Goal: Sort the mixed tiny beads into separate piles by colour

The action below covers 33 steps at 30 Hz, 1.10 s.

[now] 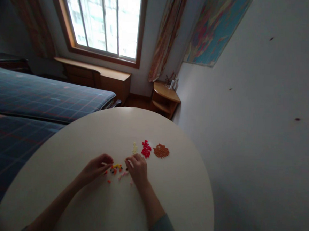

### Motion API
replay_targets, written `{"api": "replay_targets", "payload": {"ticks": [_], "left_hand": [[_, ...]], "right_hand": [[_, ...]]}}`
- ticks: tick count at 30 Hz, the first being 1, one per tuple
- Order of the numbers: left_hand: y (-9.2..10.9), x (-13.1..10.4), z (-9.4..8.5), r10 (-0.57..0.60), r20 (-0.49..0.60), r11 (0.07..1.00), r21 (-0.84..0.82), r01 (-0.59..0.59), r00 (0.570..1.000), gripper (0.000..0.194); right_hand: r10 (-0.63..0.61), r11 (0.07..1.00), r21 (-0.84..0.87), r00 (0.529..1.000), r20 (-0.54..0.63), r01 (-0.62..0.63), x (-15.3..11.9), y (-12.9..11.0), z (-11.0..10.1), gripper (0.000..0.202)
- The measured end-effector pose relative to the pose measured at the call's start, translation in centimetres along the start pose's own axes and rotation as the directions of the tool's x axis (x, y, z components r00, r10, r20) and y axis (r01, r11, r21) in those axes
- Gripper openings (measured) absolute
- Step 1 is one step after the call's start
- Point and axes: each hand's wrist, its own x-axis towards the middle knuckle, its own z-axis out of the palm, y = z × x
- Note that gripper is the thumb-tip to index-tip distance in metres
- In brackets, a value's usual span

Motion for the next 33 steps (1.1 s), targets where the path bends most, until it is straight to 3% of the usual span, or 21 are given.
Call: {"api": "replay_targets", "payload": {"ticks": [10,17,22,33], "left_hand": [[-0.9,-0.2,0.3,-0.032,-0.013,0.998,0.047,0.033,0.999,0.022],[-1.0,-0.2,0.4,-0.056,0.029,0.997,0.061,0.054,0.998,0.022],[-0.7,-0.3,0.3,-0.074,0.072,0.995,0.069,0.069,0.995,0.020],[-0.1,-0.4,0.2,-0.045,0.084,0.992,0.122,0.034,0.995,0.016]], "right_hand": [[0.148,0.941,-0.287,0.982,-0.117,-0.176,1.5,3.7,-1.7,0.016],[0.207,0.883,-0.427,0.978,-0.020,-0.195,2.0,3.6,-1.5,0.011],[0.207,0.873,-0.454,0.978,0.017,-0.176,1.9,3.6,-1.4,0.010],[0.177,0.896,-0.410,0.984,-0.023,-0.171,1.6,3.5,-2.0,0.015]]}}
